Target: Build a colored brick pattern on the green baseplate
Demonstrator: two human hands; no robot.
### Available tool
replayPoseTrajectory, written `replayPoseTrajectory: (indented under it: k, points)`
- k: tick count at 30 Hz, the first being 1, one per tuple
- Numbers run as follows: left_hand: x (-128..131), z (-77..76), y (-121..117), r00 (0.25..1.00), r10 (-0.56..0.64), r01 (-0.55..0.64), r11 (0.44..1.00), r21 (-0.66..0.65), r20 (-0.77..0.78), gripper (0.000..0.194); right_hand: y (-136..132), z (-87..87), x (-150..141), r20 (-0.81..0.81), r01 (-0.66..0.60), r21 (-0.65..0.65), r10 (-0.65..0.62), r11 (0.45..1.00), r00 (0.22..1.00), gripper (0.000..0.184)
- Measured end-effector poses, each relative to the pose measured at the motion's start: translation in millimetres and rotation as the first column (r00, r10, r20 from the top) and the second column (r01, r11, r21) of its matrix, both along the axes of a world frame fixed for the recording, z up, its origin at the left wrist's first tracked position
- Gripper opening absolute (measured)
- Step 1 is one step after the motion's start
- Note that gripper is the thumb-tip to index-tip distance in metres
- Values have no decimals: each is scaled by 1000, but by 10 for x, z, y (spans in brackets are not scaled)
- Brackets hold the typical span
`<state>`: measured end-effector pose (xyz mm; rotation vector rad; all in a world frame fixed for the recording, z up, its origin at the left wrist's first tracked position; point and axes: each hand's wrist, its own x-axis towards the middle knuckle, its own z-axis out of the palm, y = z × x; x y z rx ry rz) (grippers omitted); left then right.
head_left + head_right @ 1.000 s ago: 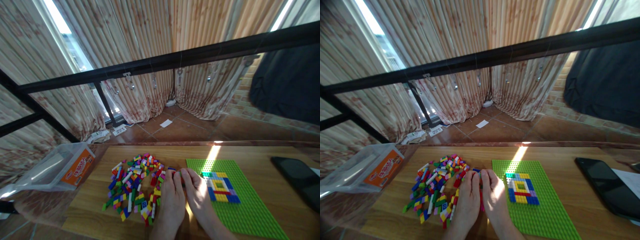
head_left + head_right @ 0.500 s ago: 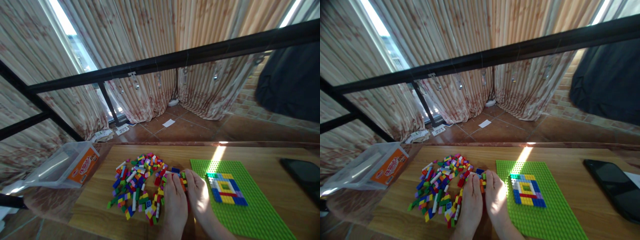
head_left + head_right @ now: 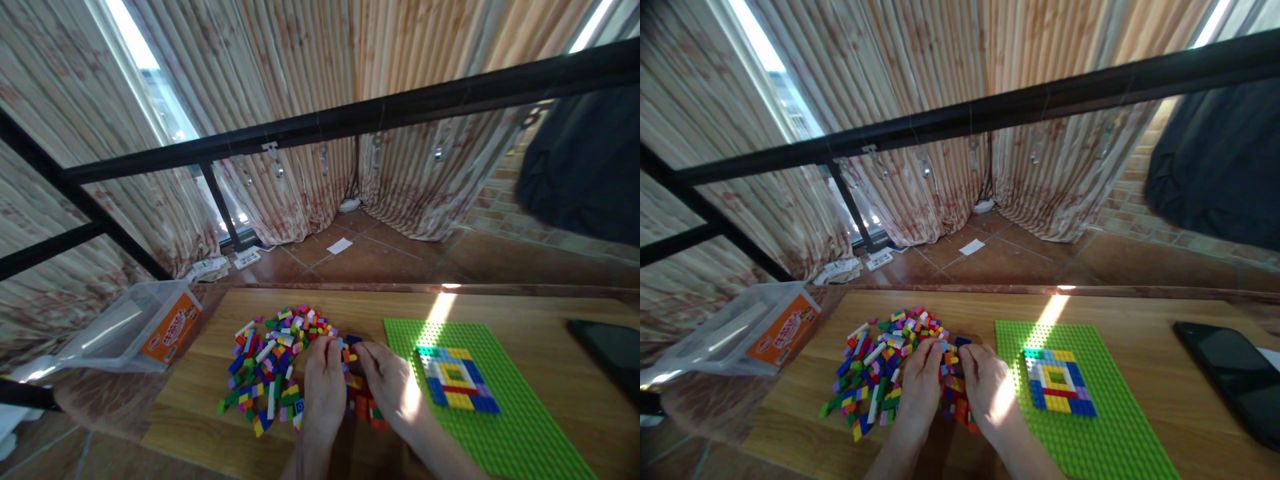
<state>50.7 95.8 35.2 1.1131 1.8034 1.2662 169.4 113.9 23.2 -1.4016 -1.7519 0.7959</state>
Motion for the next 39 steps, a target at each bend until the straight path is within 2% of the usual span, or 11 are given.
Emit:
replayPoseTrajectory:
  k: [5,10,14,19,24,26,29,31,34,37,39]
  points:
    - [41,42,-11,991,-53,58,997,-46,120,32,-15,95,55,-165,-6,-10,4,1000,986,37]
    - [100,68,-35,997,-76,76,997,16,8,29,-27,114,43,-434,-156,-227,43,961,900,33]
    - [138,56,-29,998,-69,69,998,5,11,31,-32,76,6,-596,-170,-322,-60,931,801,34]
    - [161,3,-17,992,17,-11,999,-50,129,36,-53,121,-2,-694,-183,-379,-148,907,704,37]
    - [103,19,-24,956,25,-5,998,-68,293,37,-28,122,14,-722,-184,-398,-183,899,667,40]
    - [34,53,-14,972,8,14,996,-90,234,37,-15,86,23,-710,-161,-386,-181,908,681,40]
    - [-102,147,2,998,-41,40,998,-47,-37,33,-14,28,35,-663,-145,-350,-136,925,736,40]
    - [-192,223,0,972,-71,57,996,-69,-225,31,-23,8,42,-632,-139,-343,-119,929,766,37]
    - [-294,302,-28,902,-88,24,988,-154,-422,31,-33,10,49,-601,-117,-350,-126,929,789,32]
    - [-347,305,-60,846,-70,-25,985,-171,-528,32,-32,21,57,-576,-107,-349,-123,931,808,30]
    - [-361,283,-65,844,-80,-6,987,-158,-530,32,-25,19,62,-565,-104,-342,-116,934,817,29]
